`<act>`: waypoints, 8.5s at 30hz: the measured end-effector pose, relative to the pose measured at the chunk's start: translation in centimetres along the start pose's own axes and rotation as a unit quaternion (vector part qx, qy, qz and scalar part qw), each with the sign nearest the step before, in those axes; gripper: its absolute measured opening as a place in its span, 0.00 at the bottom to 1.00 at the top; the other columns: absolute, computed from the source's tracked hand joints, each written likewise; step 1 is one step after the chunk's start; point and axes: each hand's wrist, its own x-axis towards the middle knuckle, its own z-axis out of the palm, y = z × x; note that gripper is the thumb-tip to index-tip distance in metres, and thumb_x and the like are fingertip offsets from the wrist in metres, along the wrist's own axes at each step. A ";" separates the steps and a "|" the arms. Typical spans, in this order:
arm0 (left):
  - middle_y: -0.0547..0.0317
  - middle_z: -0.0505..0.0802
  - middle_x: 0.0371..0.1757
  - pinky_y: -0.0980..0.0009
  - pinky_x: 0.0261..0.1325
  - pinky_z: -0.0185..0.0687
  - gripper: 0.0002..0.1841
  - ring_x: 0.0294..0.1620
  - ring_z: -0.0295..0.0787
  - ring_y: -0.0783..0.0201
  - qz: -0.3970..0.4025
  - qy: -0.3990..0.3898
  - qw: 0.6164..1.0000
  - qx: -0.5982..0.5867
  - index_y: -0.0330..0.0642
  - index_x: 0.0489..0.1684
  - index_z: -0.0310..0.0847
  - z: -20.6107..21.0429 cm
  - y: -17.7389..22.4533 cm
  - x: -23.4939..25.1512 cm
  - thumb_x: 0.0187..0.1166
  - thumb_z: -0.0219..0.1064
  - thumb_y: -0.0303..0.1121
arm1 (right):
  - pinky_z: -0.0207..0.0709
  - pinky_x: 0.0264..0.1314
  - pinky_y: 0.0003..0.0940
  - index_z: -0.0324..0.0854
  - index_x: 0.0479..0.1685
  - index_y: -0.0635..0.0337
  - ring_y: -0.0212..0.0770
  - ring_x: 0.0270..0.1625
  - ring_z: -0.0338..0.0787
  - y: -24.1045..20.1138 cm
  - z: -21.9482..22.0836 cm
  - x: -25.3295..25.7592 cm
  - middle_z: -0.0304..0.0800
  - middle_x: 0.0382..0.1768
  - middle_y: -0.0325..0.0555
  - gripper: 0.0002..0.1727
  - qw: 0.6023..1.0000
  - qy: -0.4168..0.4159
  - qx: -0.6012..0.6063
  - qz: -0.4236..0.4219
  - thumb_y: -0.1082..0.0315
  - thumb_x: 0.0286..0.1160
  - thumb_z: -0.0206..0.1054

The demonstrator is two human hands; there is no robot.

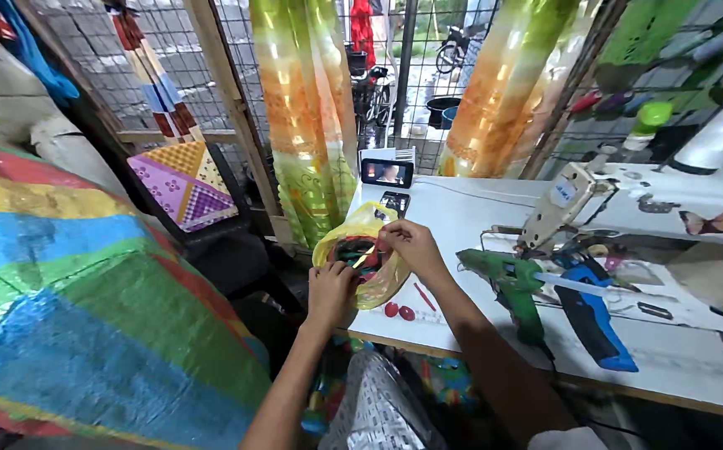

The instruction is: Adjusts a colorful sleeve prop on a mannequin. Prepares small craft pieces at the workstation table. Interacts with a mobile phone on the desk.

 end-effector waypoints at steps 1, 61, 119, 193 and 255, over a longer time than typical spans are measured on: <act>0.43 0.94 0.54 0.35 0.67 0.71 0.11 0.61 0.89 0.40 0.000 0.004 1.000 -0.007 0.36 0.48 0.93 0.0 0.0 0.1 0.82 0.67 0.33 | 0.84 0.43 0.36 0.83 0.54 0.65 0.37 0.36 0.87 -0.1 -0.3 -0.2 0.90 0.41 0.50 0.12 0.999 0.025 0.042 0.021 0.65 0.85 0.66; 0.56 0.92 0.30 0.75 0.39 0.82 0.13 0.28 0.84 0.74 -0.303 -0.275 0.805 -0.429 0.31 0.44 0.91 1.1 6.6 -25.6 0.84 0.61 0.31 | 0.77 0.50 0.54 0.89 0.47 0.68 0.53 0.41 0.88 3.5 4.1 -22.5 0.90 0.36 0.58 0.17 0.787 -0.589 -0.052 0.176 0.63 0.88 0.58; 0.45 0.93 0.45 0.54 0.45 0.88 0.12 0.38 0.92 0.52 -0.106 0.103 0.978 -0.148 0.37 0.49 0.93 1.9 6.2 -6.3 0.83 0.66 0.34 | 0.75 0.62 0.66 0.93 0.46 0.62 0.68 0.64 0.82 -1.5 5.1 2.9 0.89 0.57 0.62 0.07 0.871 -0.252 -0.406 -0.116 0.72 0.73 0.73; 0.69 0.92 0.36 0.84 0.40 0.82 0.15 0.34 0.84 0.82 -0.027 0.008 0.821 -0.570 0.42 0.48 0.92 -3.2 6.2 -13.8 0.91 0.58 0.39 | 0.92 0.45 0.26 0.85 0.49 0.52 0.29 0.37 0.96 -1.5 -2.7 -13.4 0.97 0.38 0.34 0.06 0.977 0.065 0.201 0.024 0.68 0.84 0.63; 0.56 0.90 0.42 0.84 0.42 0.82 0.08 0.38 0.85 0.77 -0.171 0.218 0.911 -0.306 0.35 0.41 0.92 0.1 4.2 -9.4 0.79 0.68 0.30 | 0.81 0.58 0.63 0.88 0.48 0.67 0.61 0.54 0.91 -2.7 2.3 2.5 0.92 0.47 0.60 0.07 0.907 -0.238 -0.310 -0.156 0.74 0.81 0.66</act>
